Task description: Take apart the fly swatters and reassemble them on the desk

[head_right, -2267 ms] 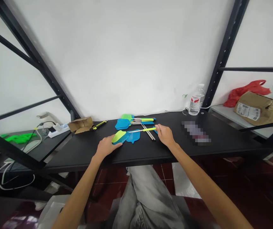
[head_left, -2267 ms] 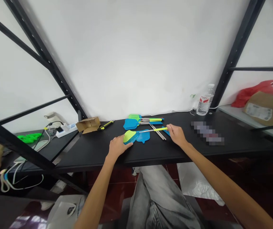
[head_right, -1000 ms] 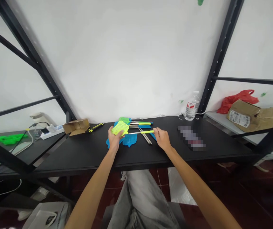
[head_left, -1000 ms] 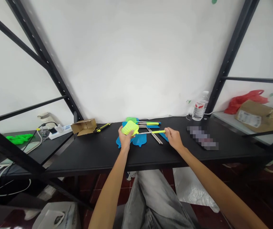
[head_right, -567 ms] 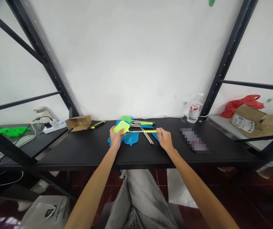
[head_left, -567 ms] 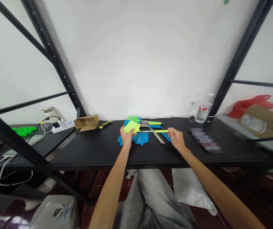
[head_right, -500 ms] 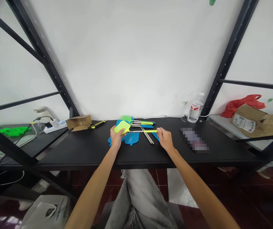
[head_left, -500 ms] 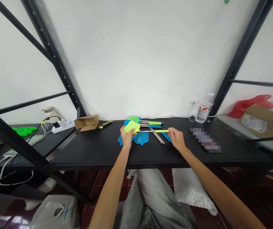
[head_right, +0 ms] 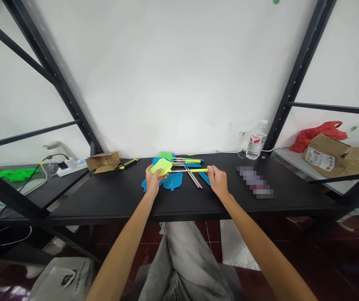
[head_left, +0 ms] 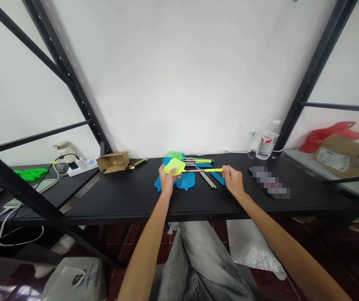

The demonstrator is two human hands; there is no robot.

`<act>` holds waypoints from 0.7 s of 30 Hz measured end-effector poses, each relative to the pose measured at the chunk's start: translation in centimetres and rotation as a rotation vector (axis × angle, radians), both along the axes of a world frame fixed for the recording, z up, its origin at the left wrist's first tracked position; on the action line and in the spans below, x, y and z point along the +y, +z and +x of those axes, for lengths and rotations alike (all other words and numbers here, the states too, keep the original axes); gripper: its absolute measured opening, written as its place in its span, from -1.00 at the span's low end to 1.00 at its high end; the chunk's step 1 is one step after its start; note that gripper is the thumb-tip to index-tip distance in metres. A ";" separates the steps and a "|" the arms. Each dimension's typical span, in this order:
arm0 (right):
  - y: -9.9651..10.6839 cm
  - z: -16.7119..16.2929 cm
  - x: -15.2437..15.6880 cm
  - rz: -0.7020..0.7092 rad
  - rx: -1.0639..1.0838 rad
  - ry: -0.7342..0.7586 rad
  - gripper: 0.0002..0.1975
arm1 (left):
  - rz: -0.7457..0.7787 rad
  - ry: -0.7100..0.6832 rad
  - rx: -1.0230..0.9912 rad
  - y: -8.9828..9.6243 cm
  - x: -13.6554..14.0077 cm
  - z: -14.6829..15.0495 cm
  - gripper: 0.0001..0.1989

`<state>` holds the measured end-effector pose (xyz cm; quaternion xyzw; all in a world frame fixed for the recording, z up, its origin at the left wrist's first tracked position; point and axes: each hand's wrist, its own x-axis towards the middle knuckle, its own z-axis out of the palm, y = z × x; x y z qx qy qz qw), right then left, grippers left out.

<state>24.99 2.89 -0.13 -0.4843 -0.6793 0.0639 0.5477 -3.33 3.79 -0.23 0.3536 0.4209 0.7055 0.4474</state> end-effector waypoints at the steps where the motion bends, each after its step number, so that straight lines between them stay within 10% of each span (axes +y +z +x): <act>1: 0.0 0.0 0.0 0.007 0.000 -0.007 -0.54 | 0.000 -0.006 0.003 0.0 0.0 0.0 -0.24; 21: -0.6 0.3 0.4 0.055 -0.061 0.030 -0.63 | -0.027 0.035 -0.055 0.7 -0.4 0.3 -0.19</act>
